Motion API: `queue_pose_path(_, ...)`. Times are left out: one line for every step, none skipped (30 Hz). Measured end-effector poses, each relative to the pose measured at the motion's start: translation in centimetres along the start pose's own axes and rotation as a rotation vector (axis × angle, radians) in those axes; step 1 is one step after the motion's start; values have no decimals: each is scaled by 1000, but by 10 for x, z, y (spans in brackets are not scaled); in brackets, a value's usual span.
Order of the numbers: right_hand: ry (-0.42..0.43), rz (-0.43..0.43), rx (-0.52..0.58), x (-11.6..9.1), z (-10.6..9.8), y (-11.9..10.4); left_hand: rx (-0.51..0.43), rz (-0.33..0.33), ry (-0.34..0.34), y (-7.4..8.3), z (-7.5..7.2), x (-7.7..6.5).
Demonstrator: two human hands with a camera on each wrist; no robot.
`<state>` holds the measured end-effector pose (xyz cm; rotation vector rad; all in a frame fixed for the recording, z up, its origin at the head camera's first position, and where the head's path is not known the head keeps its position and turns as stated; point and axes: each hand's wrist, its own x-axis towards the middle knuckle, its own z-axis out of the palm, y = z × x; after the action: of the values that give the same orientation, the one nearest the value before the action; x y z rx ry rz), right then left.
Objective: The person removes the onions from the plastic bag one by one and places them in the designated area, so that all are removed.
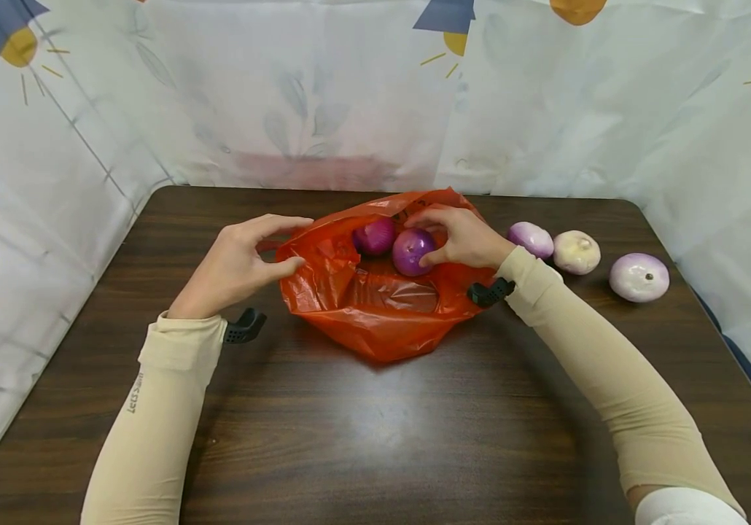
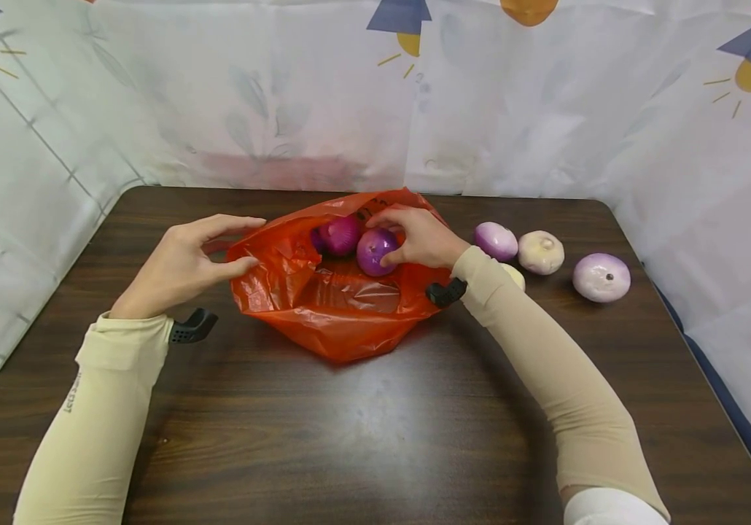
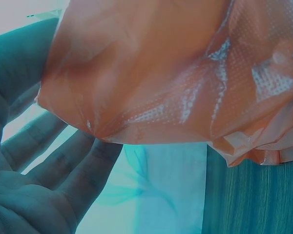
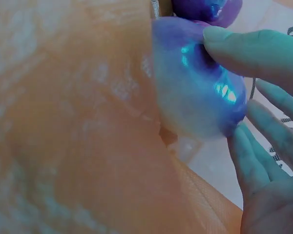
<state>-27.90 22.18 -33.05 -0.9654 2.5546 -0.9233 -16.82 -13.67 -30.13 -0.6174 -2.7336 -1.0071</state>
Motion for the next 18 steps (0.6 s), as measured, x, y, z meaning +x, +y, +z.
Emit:
queue_pose_path(-2,8,8,0,0,1,0,0,0,0,0,0)
queue_pose_path(-6,16,14,0,0,2,1,0,1,0,0,0)
queue_pose_path(-9,23,20,-1,0,2,3,1,2,0,0,0)
queue_pose_path(-13,30,26,-1,1,3,7,1,3,0,0,0)
queue_pose_path(-17,35,31,-2,1,3,11,1,3,0,1,0)
queue_pose_path(-21,38,40,-2,1,3,15,0,3,1,1,0)
queue_pose_path(-24,40,44,-2,2,4,19,0,3,1,1,0)
queue_pose_path(-26,38,49,-2,2,5,20,-1,3,1,1,0)
queue_pose_path(-27,33,53,-3,3,5,24,-1,3,1,1,0)
queue_pose_path(-27,28,52,-3,4,6,24,-2,3,1,1,0)
queue_pose_path(-27,20,50,-3,5,7,25,-1,2,1,1,0)
queue_pose_path(-27,13,43,-3,6,8,24,0,3,1,1,1)
queue_pose_path(-28,5,40,-3,6,9,23,1,4,0,1,0)
queue_pose_path(-29,-4,40,-3,7,9,23,1,6,0,1,0)
queue_pose_path(-31,-12,40,-3,8,9,24,1,7,0,1,0)
queue_pose_path(-33,-19,35,-3,9,10,23,1,9,0,1,0)
queue_pose_path(-34,-26,33,-3,9,10,24,1,11,0,1,0)
queue_pose_path(-36,-31,31,-4,10,10,23,1,12,0,1,0)
